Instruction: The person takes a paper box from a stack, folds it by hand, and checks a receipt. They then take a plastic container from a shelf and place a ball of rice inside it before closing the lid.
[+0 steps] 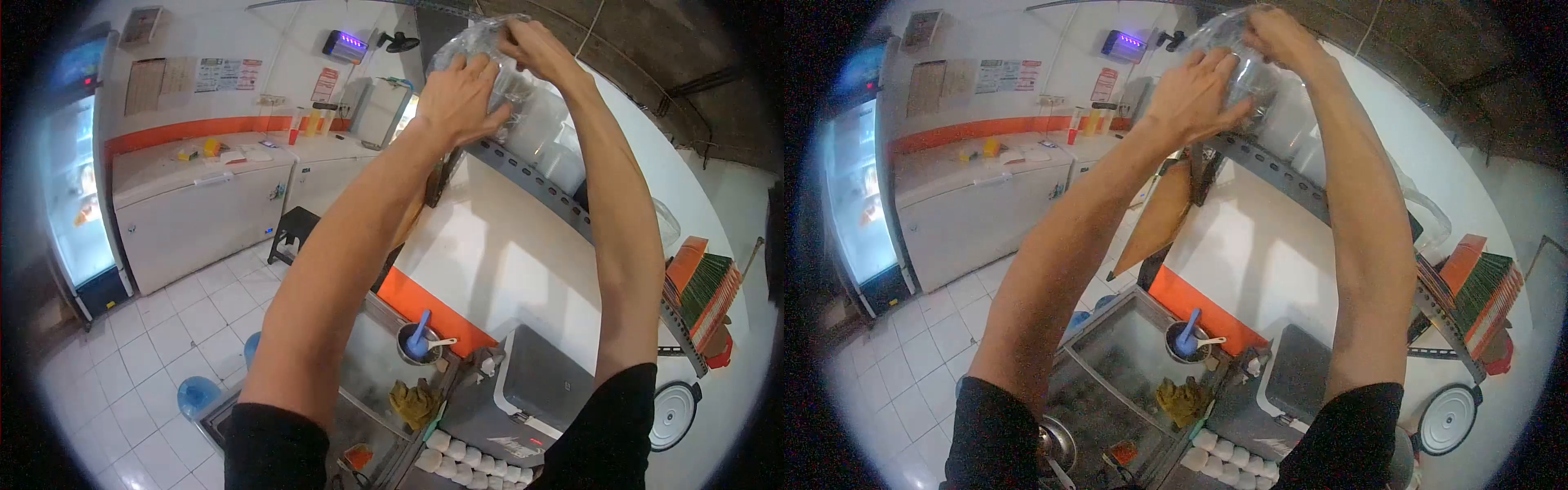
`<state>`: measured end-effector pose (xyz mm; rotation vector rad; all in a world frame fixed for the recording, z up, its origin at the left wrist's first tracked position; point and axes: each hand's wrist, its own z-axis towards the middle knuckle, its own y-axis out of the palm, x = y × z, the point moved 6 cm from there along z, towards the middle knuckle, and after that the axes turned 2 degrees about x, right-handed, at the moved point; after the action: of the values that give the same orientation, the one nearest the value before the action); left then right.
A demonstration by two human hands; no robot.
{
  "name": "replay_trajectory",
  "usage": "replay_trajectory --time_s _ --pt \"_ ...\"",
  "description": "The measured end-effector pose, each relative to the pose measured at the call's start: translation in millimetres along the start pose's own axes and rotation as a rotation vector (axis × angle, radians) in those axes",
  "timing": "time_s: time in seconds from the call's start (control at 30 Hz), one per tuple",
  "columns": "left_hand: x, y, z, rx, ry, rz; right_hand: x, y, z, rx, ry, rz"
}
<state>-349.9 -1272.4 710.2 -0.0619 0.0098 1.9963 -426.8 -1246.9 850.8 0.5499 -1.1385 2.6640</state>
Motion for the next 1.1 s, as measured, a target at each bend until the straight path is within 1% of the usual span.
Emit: replay_trajectory --time_s 0.03,0.1,0.13,0.17,0.2,0.23,0.27,0.3,0.33,0.4,0.43,0.47,0.5,0.57,0.63,0.7,0.77,0.8,0.87,0.9,0.97,1.03,1.07,1.1 --pt "0.7 -0.3 1.8 -0.029 -0.003 -0.010 12.8 3.7 0.4 0.002 -0.003 0.002" --pt "2.1 1.3 6.7 -0.055 -0.005 -0.018 28.4 -5.6 1.7 0.364 -0.157 -0.377" --pt "2.5 3.0 10.1 -0.036 0.008 -0.003 44.6 1.8 7.9 0.369 -0.157 -0.377" --pt "2.7 3.6 12.6 -0.017 0.017 0.013 63.1 9.8 17.8 0.359 -0.125 -0.211" --pt "3.5 4.2 12.0 -0.018 0.014 0.015 60.0 11.6 19.1 0.344 -0.093 -0.042" --pt "2.2 8.8 9.8 -0.086 -0.028 0.021 54.8 12.0 18.1 0.342 -0.093 -0.037" --pt "0.2 13.2 7.9 -0.151 -0.072 0.027 48.3 17.2 19.6 0.231 -0.116 -0.123" --pt "0.7 14.2 8.3 -0.151 -0.073 0.027 34.4 17.4 18.4 0.121 -0.137 -0.213" --pt "3.0 16.5 8.8 -0.153 -0.073 0.040 27.5 10.3 16.7 0.121 -0.131 -0.216" --pt "7.5 19.3 12.2 -0.155 -0.073 0.052 34.2 -17.5 12.1 0.378 0.212 -0.178" --pt "8.8 24.3 14.8 -0.234 -0.080 0.078 28.9 -18.0 12.9 0.376 0.208 -0.176" --pt "8.2 28.4 17.9 -0.310 -0.087 0.107 18.4 -26.4 12.4 0.504 0.134 -0.219" --pt "8.5 30.0 19.1 -0.311 -0.090 0.106 9.5 -34.0 8.0 0.626 0.064 -0.262" --pt "11.7 38.3 20.4 -0.385 -0.057 0.118 -15.6 -75.8 2.7 0.609 0.026 -0.186" --pt "8.5 43.0 17.4 -0.360 -0.037 0.122 -62.8 -119.5 -28.4 0.589 0.119 -0.015" --pt "8.4 45.1 14.2 -0.343 -0.016 0.116 -53.4 -154.1 -34.7 0.601 -0.047 -0.057" --pt "12.4 40.9 14.8 -0.297 0.004 0.132 -109.3 -172.5 -96.1 0.676 -0.040 -0.172" --pt "13.8 39.4 14.9 -0.311 0.009 0.117 -107.8 -191.2 -105.6 0.663 -0.023 -0.175" --pt "22.5 27.8 13.6 -0.288 0.087 0.077 -84.0 -224.0 -129.8 0.629 0.083 0.148" --pt "27.2 17.0 8.1 -0.305 0.100 0.052 -83.9 -237.1 -153.9 0.668 0.087 0.161" --pt "28.8 -31.3 -7.4 -0.069 -0.081 -0.113 -92.4 -243.0 -213.5 0.757 0.080 0.111" --pt "42.1 -71.3 -42.6 0.127 -0.266 -0.310 -103.7 -234.3 -288.3 0.812 0.108 0.024" --pt "50.8 -87.7 -79.9 0.264 -0.464 -0.709 -115.8 -222.9 -330.5 0.821 0.130 -0.041" --pt "78.1 -105.3 -110.0 0.134 -0.667 -1.131 -131.5 -200.8 -373.4 0.777 0.165 -0.111"
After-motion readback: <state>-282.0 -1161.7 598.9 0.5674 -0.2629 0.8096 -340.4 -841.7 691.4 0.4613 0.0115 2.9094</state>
